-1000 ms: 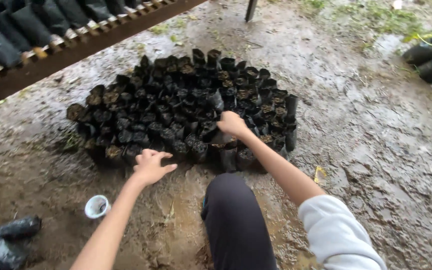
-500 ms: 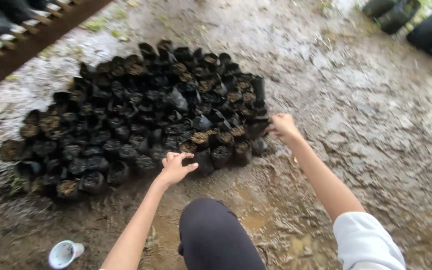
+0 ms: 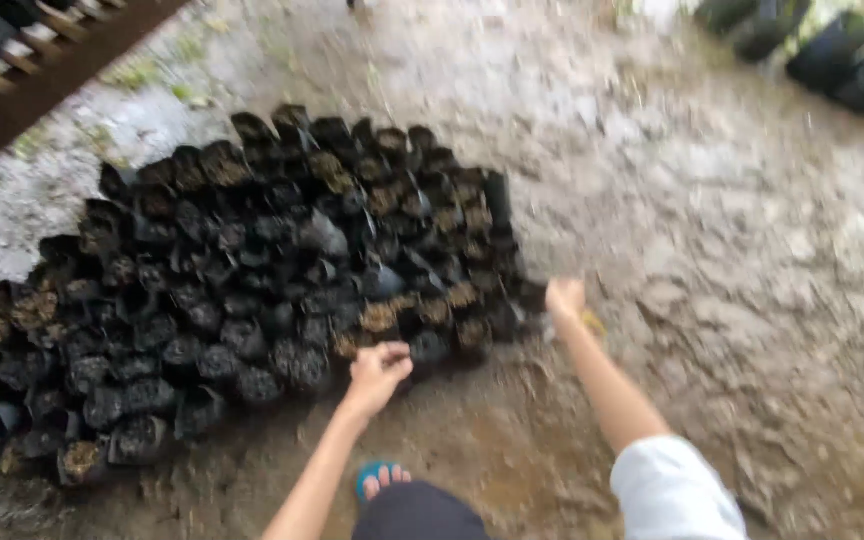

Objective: Filling small black plastic polybags with soil and packing it down using a small stick for nursery preparation.

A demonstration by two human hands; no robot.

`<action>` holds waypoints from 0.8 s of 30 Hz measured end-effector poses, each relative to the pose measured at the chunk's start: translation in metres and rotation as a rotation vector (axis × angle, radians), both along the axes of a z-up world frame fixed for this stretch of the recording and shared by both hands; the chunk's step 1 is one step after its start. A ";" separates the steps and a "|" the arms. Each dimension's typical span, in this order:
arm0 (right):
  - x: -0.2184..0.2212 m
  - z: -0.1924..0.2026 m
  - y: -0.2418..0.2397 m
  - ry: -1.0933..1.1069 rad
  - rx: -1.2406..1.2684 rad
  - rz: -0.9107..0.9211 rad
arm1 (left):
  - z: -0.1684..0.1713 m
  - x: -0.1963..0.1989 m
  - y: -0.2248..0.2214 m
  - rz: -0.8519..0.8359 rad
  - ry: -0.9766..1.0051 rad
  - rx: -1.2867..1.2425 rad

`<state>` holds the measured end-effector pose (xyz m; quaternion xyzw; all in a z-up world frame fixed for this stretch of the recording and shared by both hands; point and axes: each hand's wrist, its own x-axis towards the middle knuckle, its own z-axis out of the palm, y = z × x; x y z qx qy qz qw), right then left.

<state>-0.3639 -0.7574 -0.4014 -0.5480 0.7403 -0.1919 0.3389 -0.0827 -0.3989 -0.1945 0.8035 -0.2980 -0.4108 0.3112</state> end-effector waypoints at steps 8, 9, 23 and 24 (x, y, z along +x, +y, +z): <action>0.029 0.020 0.026 0.071 0.180 0.367 | -0.057 0.007 -0.008 -0.064 -0.073 0.034; 0.030 0.020 0.021 0.163 0.159 0.380 | -0.057 0.009 -0.009 -0.075 -0.072 0.019; 0.183 0.162 0.113 0.184 -0.335 1.029 | 0.006 0.052 0.072 0.082 -0.186 0.013; 0.196 0.156 0.124 0.069 -0.432 1.149 | 0.003 0.055 0.085 0.111 -0.200 0.045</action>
